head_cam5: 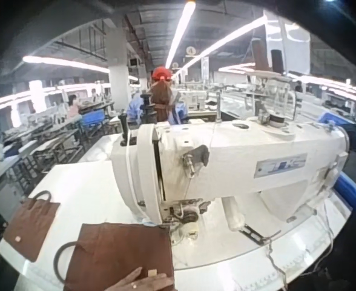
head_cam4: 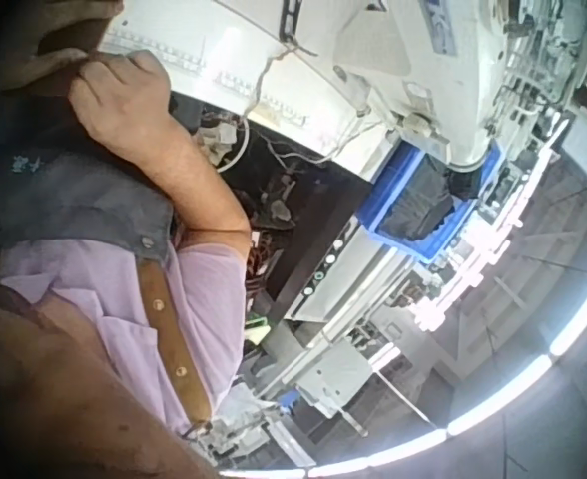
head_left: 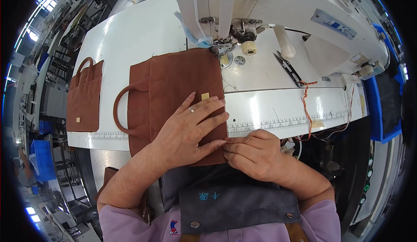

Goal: The person operates an industrial sewing machine to stitch the edges of brown fabric tote bags. They guide the bags under the needle, aligning the seams and occasionally using a small tool to assist with the stitching process. Completed bags are stacked on the table to the left.

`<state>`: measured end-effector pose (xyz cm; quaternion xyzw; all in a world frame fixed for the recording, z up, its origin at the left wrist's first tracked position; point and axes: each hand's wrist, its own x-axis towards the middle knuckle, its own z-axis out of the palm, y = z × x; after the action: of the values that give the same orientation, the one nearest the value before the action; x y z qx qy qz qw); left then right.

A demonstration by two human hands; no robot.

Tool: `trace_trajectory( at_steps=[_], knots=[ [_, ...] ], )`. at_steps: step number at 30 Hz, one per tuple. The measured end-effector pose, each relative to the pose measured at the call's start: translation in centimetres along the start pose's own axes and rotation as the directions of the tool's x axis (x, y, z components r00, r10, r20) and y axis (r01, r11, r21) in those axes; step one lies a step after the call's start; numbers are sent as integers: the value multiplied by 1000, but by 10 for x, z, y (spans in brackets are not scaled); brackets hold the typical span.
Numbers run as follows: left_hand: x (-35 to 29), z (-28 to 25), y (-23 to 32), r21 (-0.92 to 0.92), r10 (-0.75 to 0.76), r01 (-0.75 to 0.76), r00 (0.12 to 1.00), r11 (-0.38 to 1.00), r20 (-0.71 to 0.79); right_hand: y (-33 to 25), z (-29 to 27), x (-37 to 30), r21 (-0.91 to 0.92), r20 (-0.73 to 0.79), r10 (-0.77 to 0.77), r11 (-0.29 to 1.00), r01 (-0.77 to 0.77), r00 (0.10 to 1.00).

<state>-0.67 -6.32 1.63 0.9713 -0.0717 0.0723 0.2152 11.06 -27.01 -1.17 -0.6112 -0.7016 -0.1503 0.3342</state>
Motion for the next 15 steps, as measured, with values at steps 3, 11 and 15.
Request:
trace_trajectory(
  at_steps=[3,11,15],
  knots=[
    [5,0,-7,-17,10,-10,1000,1000,1,8,0,4,30,26,6,1000,-6,1000],
    [24,-1,-33,4,48,-48,997,999,-61,36,-2,22,81,127,12,996,-23,992],
    [34,-3,-45,52,58,-54,996,997,-71,50,-3,32,97,159,29,994,-45,987]
  ],
)
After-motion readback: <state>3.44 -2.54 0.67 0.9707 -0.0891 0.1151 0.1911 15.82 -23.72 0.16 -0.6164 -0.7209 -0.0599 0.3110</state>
